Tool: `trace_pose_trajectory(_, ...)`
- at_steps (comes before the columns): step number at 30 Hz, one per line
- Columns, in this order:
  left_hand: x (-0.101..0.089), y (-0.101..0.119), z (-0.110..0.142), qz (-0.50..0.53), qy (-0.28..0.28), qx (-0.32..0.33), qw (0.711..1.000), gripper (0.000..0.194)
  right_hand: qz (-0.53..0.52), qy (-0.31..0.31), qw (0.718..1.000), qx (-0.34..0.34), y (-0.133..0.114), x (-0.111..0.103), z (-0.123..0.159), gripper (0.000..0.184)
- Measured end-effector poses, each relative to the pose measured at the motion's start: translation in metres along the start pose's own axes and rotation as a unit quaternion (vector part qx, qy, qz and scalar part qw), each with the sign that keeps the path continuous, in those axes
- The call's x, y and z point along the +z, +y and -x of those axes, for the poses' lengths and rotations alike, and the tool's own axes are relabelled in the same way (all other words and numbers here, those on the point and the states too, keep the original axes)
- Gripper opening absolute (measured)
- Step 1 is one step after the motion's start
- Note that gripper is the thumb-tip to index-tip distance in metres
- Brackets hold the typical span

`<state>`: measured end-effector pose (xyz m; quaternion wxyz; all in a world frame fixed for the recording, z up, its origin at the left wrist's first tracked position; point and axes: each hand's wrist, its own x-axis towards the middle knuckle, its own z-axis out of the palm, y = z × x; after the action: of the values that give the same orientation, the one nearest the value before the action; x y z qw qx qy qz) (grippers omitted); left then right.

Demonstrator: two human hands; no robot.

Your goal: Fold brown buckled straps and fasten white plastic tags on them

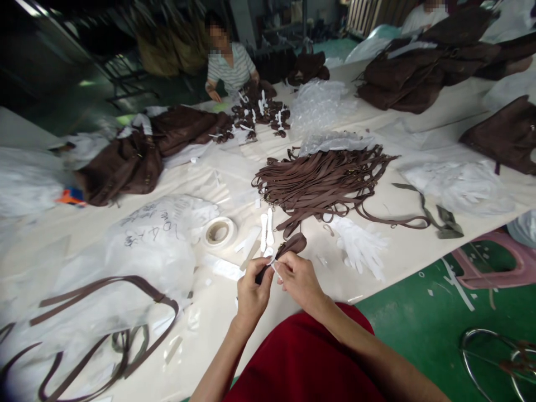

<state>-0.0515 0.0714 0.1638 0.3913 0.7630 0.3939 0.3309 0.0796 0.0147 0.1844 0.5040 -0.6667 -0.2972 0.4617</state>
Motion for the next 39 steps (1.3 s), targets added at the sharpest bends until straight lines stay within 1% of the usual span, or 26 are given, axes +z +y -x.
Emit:
trace_pose_trajectory(4, -0.002, -0.004, 0.001, -0.060, 0.009, 0.075, 0.995, 0.014, -0.015, -0.002, 1.000, -0.007, 0.002, 0.003, -0.001, 0.025)
trace_pose_trajectory(7, -0.003, -0.005, 0.000, -0.084, 0.014, 0.128, 0.988, 0.016, 0.019, 0.010, 0.999, -0.032, 0.003, 0.005, 0.000, 0.022)
trace_pose_trajectory(9, -0.004, -0.005, 0.000, -0.093, 0.019, 0.142, 0.985, 0.018, 0.026, 0.017, 0.999, -0.032, 0.002, 0.005, 0.000, 0.022)
trace_pose_trajectory(11, -0.004, -0.006, -0.001, -0.102, 0.021, 0.147, 0.984, 0.022, 0.019, 0.016, 1.000, -0.017, 0.000, 0.004, -0.001, 0.023)
trace_pose_trajectory(15, -0.004, -0.009, -0.003, -0.118, -0.003, 0.183, 0.976, 0.024, 0.024, -0.010, 1.000, -0.004, -0.001, 0.002, -0.003, 0.021)
trace_pose_trajectory(18, -0.005, -0.010, -0.004, -0.138, -0.011, 0.211, 0.968, 0.022, -0.018, 0.003, 1.000, 0.014, 0.000, 0.000, -0.003, 0.023)
trace_pose_trajectory(20, -0.005, -0.010, -0.005, -0.146, -0.014, 0.220, 0.965, 0.021, -0.028, 0.009, 0.999, 0.025, 0.000, -0.001, -0.002, 0.024)
trace_pose_trajectory(22, -0.005, -0.010, -0.006, -0.143, -0.023, 0.220, 0.965, 0.021, -0.005, -0.005, 1.000, 0.025, 0.001, -0.003, 0.001, 0.022)
trace_pose_trajectory(24, -0.005, -0.010, -0.006, -0.136, -0.034, 0.218, 0.966, 0.022, 0.029, -0.014, 0.999, 0.011, 0.001, -0.004, 0.003, 0.019)
trace_pose_trajectory(27, -0.005, -0.008, -0.005, -0.128, -0.048, 0.210, 0.968, 0.022, 0.062, 0.012, 0.998, -0.009, 0.001, -0.004, 0.004, 0.009)
trace_pose_trajectory(29, -0.005, -0.007, -0.005, -0.124, -0.057, 0.193, 0.972, 0.021, 0.073, 0.025, 0.997, -0.001, 0.000, -0.005, 0.002, 0.003)
trace_pose_trajectory(31, -0.006, -0.007, -0.005, -0.118, -0.069, 0.174, 0.975, 0.019, 0.097, -0.003, 0.995, 0.011, -0.002, -0.010, 0.000, 0.002)
trace_pose_trajectory(32, -0.007, -0.008, -0.004, -0.113, -0.077, 0.165, 0.977, 0.019, 0.120, -0.020, 0.993, 0.002, -0.004, -0.014, -0.001, 0.002)
trace_pose_trajectory(33, -0.009, -0.008, -0.004, -0.106, -0.086, 0.158, 0.978, 0.018, 0.153, -0.029, 0.988, -0.022, -0.007, -0.020, -0.002, 0.004)
trace_pose_trajectory(34, -0.010, -0.009, -0.004, -0.097, -0.096, 0.151, 0.979, 0.017, 0.196, -0.027, 0.978, -0.060, -0.010, -0.025, -0.004, 0.008)
trace_pose_trajectory(36, -0.013, -0.012, -0.004, -0.072, -0.117, 0.133, 0.981, 0.017, 0.292, -0.009, 0.944, -0.155, -0.018, -0.036, -0.007, 0.015)
trace_pose_trajectory(37, -0.015, -0.014, -0.005, -0.058, -0.130, 0.121, 0.982, 0.017, 0.332, -0.015, 0.923, -0.193, -0.022, -0.040, -0.010, 0.016)
trace_pose_trajectory(38, -0.016, -0.015, -0.005, -0.044, -0.145, 0.107, 0.983, 0.016, 0.360, -0.044, 0.907, -0.213, -0.025, -0.043, -0.012, 0.017)
trace_pose_trajectory(39, -0.017, -0.016, -0.006, -0.029, -0.162, 0.091, 0.982, 0.015, 0.371, -0.090, 0.899, -0.215, -0.028, -0.045, -0.015, 0.017)
